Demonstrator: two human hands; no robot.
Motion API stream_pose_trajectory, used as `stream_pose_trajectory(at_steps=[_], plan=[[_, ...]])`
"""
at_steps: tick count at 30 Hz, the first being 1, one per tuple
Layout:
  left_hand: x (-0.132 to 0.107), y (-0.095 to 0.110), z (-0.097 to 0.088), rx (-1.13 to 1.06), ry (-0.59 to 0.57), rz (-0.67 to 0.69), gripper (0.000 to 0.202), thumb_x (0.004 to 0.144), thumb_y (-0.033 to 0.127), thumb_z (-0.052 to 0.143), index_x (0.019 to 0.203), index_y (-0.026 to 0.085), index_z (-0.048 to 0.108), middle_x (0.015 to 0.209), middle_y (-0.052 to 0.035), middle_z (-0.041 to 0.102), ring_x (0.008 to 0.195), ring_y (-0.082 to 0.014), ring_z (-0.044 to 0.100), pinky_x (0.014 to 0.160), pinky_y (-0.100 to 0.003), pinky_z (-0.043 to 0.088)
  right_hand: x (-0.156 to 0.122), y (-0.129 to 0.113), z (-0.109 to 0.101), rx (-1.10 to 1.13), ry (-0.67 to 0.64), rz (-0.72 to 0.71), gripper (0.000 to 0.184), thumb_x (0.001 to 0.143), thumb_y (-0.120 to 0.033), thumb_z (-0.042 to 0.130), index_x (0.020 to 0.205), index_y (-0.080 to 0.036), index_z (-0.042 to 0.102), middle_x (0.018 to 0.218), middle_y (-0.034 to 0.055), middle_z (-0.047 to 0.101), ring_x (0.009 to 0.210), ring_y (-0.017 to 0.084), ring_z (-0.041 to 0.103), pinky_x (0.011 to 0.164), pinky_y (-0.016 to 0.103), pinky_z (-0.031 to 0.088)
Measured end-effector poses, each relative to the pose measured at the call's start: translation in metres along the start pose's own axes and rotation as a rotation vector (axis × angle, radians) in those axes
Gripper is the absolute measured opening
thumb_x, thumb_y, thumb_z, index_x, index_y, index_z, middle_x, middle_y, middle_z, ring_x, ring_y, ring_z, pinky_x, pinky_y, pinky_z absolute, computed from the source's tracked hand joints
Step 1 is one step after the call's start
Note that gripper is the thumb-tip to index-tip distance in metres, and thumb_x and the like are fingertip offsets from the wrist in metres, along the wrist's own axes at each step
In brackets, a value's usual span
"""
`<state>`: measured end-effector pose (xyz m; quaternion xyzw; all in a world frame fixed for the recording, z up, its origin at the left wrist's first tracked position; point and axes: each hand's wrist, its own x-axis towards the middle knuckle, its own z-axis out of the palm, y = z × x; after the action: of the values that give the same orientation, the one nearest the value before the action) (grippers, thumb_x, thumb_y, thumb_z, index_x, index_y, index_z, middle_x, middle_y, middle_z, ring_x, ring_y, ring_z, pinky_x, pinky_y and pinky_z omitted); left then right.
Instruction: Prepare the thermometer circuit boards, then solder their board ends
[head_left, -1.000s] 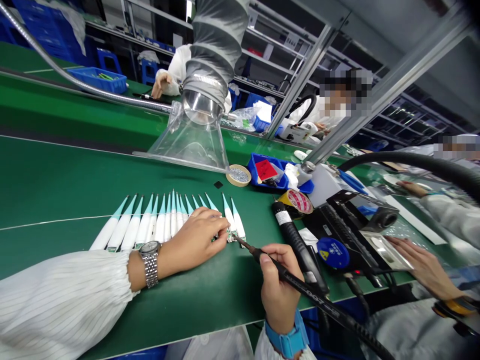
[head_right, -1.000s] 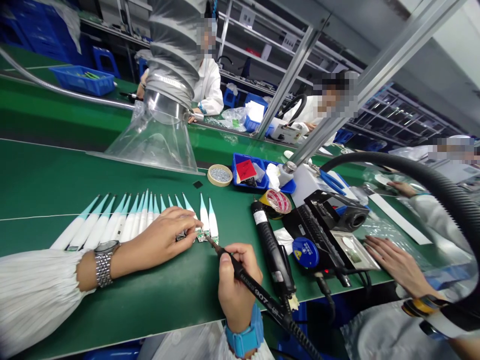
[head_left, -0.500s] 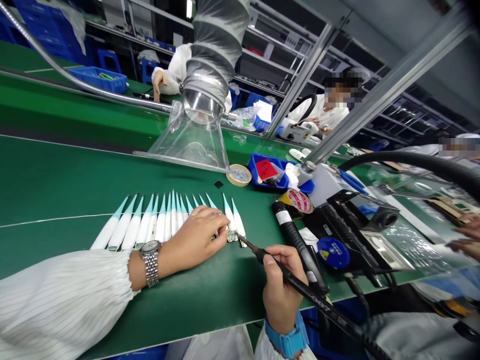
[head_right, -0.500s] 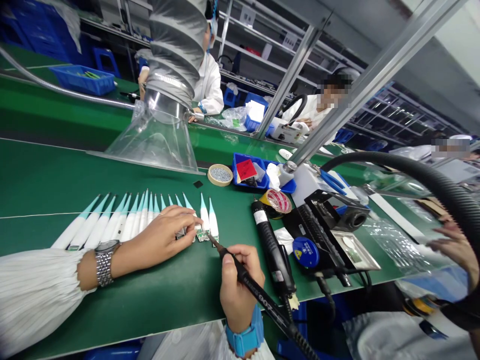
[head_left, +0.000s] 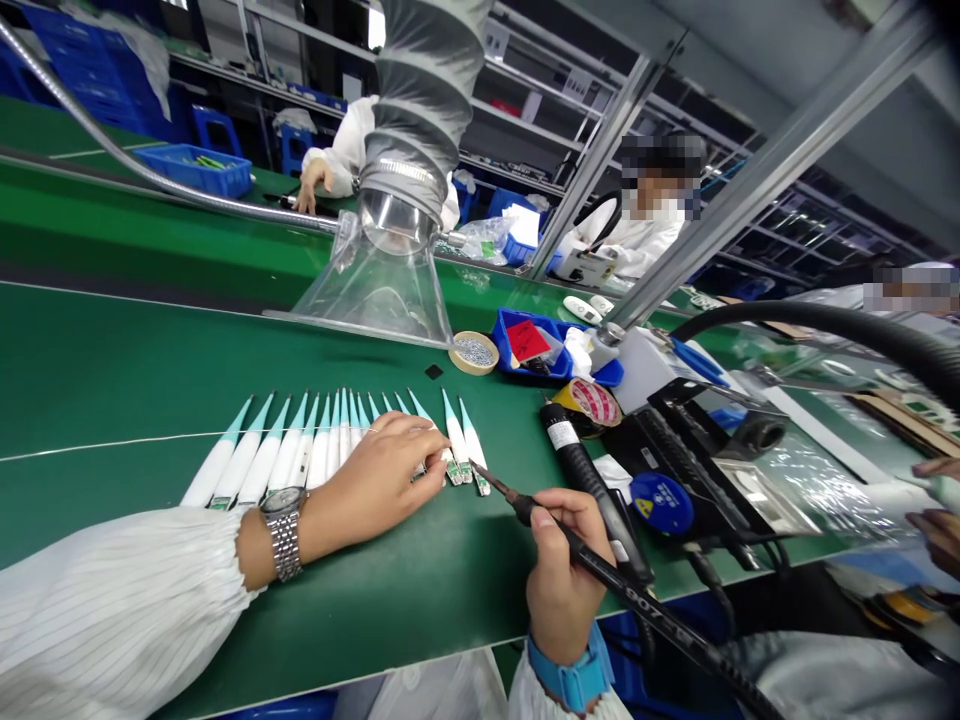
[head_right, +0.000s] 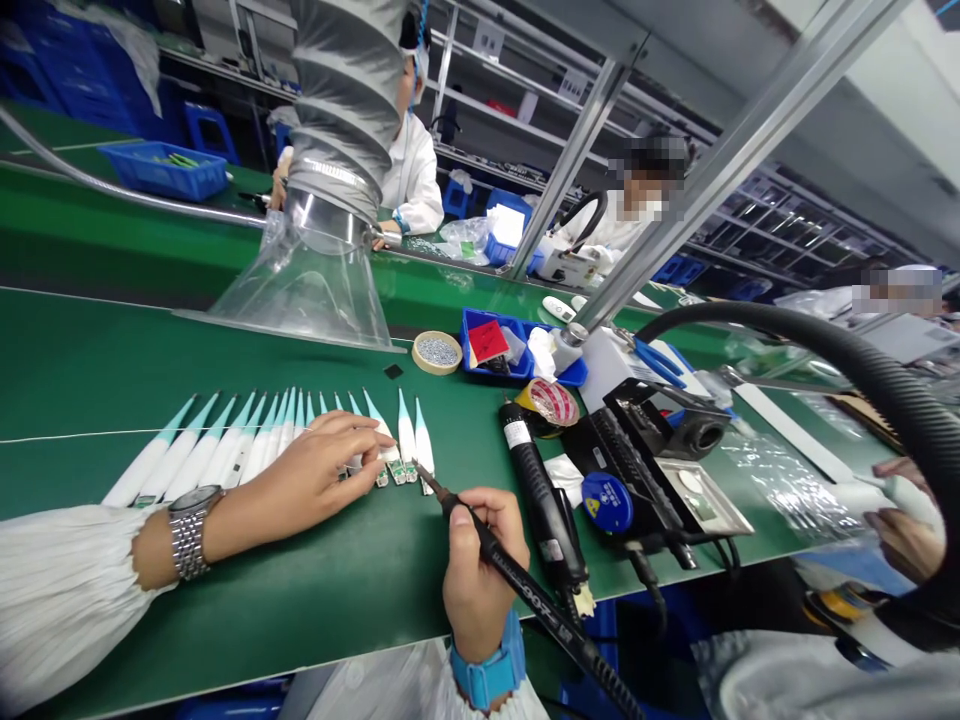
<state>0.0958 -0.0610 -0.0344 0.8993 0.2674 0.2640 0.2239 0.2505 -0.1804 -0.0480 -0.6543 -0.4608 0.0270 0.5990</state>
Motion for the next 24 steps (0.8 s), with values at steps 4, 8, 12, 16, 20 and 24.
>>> stream_pose_trajectory(at_steps=[4, 8, 12, 16, 20, 24], plan=[[-0.0025, -0.0017, -0.0003, -0.001, -0.011, -0.004, 0.017, 0.088, 0.023, 0.043, 0.074, 0.019, 0.052, 0.095, -0.0017, 0.065, 0.099, -0.0195, 0.053, 0.089, -0.037, 0.036, 0.0027, -0.0009, 0.0019, 0.037, -0.01, 0.014, 0.011, 0.081, -0.028, 0.051, 0.078, -0.019, 0.056, 0.065, -0.0027, 0.053, 0.056, 0.011, 0.051, 0.051, 0.021, 0.042], [-0.0039, -0.0017, 0.0002, 0.015, -0.014, -0.015, 0.015, 0.088, 0.022, 0.045, 0.081, 0.018, 0.057, 0.097, -0.0021, 0.064, 0.1, -0.0194, 0.052, 0.089, -0.036, 0.035, 0.0047, -0.0013, 0.0032, 0.055, -0.073, 0.016, 0.01, 0.081, -0.027, 0.051, 0.077, -0.019, 0.056, 0.064, -0.0029, 0.053, 0.056, 0.011, 0.052, 0.051, 0.02, 0.043], [-0.0053, -0.0035, 0.0007, 0.019, -0.015, -0.018, 0.016, 0.087, 0.023, 0.044, 0.084, 0.019, 0.06, 0.099, -0.0022, 0.064, 0.098, -0.0195, 0.053, 0.089, -0.036, 0.036, 0.0046, -0.0005, 0.0031, 0.061, -0.112, 0.03, 0.009, 0.081, -0.027, 0.051, 0.078, -0.019, 0.056, 0.063, -0.0032, 0.052, 0.054, 0.01, 0.051, 0.049, 0.02, 0.042], [-0.0068, -0.0042, 0.0003, 0.015, -0.006, -0.032, 0.016, 0.086, 0.022, 0.045, 0.085, 0.02, 0.061, 0.098, -0.002, 0.065, 0.1, -0.0199, 0.053, 0.09, -0.036, 0.036, 0.004, 0.001, 0.0022, 0.054, -0.136, 0.03, 0.01, 0.081, -0.027, 0.051, 0.077, -0.019, 0.056, 0.059, -0.0037, 0.051, 0.05, 0.01, 0.049, 0.046, 0.02, 0.04], [-0.0076, -0.0035, -0.0002, 0.017, -0.009, -0.035, 0.016, 0.085, 0.021, 0.045, 0.086, 0.02, 0.061, 0.098, -0.0022, 0.065, 0.101, -0.0198, 0.053, 0.09, -0.036, 0.036, 0.0039, 0.0015, 0.0016, 0.041, -0.145, 0.022, 0.01, 0.08, -0.026, 0.051, 0.076, -0.019, 0.056, 0.057, -0.0038, 0.05, 0.049, 0.01, 0.049, 0.045, 0.02, 0.04], [-0.0075, -0.004, 0.0003, 0.019, -0.006, -0.026, 0.016, 0.085, 0.021, 0.046, 0.086, 0.02, 0.061, 0.097, -0.0023, 0.065, 0.1, -0.0196, 0.053, 0.09, -0.036, 0.036, 0.0046, 0.0003, 0.002, 0.032, -0.154, 0.022, 0.01, 0.08, -0.026, 0.05, 0.076, -0.019, 0.056, 0.059, -0.0037, 0.051, 0.05, 0.011, 0.05, 0.046, 0.02, 0.041]])
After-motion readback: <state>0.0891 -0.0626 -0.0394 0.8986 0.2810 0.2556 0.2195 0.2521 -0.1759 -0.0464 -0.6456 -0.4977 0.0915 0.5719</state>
